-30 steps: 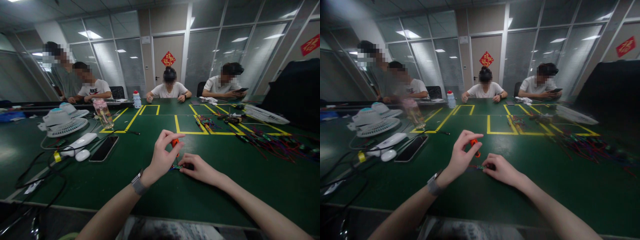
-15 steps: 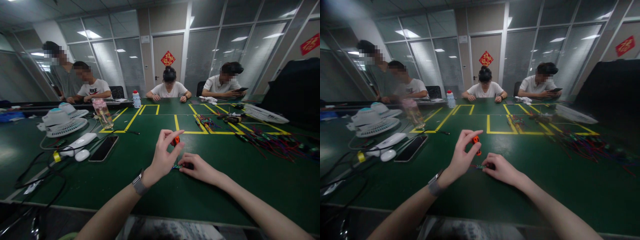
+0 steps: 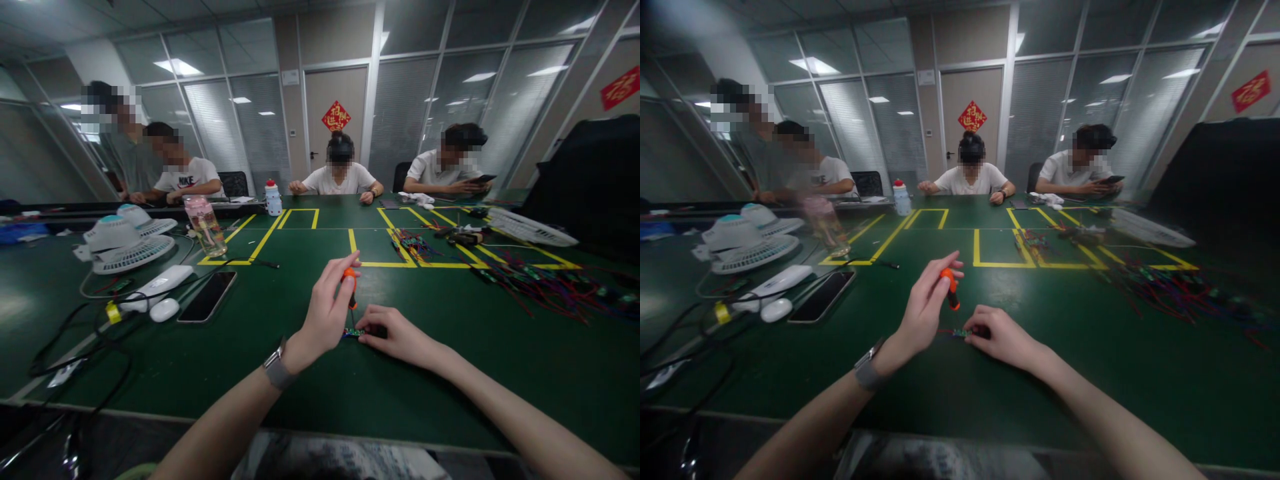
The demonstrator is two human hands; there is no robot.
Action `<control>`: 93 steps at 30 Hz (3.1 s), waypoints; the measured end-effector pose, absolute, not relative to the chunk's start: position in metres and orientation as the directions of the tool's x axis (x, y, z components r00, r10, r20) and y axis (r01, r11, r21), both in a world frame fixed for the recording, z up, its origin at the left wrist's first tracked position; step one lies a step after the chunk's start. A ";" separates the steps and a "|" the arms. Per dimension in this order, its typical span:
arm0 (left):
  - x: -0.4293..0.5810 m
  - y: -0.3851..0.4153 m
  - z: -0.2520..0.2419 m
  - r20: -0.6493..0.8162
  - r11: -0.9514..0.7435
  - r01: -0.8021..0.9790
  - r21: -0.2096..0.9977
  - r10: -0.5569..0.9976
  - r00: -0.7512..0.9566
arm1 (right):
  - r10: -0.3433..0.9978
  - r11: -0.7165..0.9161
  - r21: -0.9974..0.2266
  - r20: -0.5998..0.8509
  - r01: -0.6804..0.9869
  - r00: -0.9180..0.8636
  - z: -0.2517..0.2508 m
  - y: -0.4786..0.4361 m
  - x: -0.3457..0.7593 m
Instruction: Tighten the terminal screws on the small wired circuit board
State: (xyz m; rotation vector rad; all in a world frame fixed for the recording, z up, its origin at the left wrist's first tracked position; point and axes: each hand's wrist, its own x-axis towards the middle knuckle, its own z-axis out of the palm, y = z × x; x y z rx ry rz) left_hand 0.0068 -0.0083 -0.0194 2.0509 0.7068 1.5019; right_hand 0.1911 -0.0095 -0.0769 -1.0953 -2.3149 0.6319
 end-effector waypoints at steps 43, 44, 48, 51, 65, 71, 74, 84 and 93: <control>0.004 -0.006 -0.014 0.701 -0.747 0.200 0.633 0.664 0.260 | 0.790 0.578 -0.609 0.250 0.542 -0.560 -0.076 -0.008 0.192; 0.004 -0.004 -0.016 0.674 -0.720 0.121 0.683 0.686 0.275 | 0.789 0.579 -0.610 0.251 0.541 -0.561 -0.076 -0.009 0.192; 0.006 -0.001 -0.021 0.616 -0.642 -0.005 0.767 0.733 0.289 | 0.790 0.577 -0.608 0.249 0.545 -0.560 -0.076 -0.009 0.192; 0.007 -0.004 -0.019 0.691 -0.724 0.120 0.679 0.685 0.230 | 0.789 0.582 -0.602 0.253 0.547 -0.560 -0.077 -0.009 0.192; 0.006 -0.003 -0.016 0.715 -0.725 0.104 0.681 0.689 0.119 | 0.793 0.577 -0.596 0.247 0.558 -0.556 -0.076 -0.008 0.192; 0.006 -0.003 -0.016 0.657 -0.674 0.008 0.739 0.724 0.210 | 0.795 0.573 -0.604 0.243 0.555 -0.556 -0.076 -0.009 0.192; 0.007 -0.004 -0.017 0.667 -0.677 -0.001 0.736 0.725 0.173 | 0.795 0.575 -0.600 0.248 0.557 -0.554 -0.076 -0.009 0.192; 0.008 -0.005 -0.017 0.686 -0.701 -0.031 0.712 0.686 0.241 | 0.786 0.588 -0.591 0.258 0.552 -0.561 -0.079 -0.007 0.192; 0.006 -0.007 -0.017 0.720 -0.743 0.061 0.666 0.662 0.207 | 0.787 0.586 -0.593 0.254 0.553 -0.562 -0.076 -0.008 0.192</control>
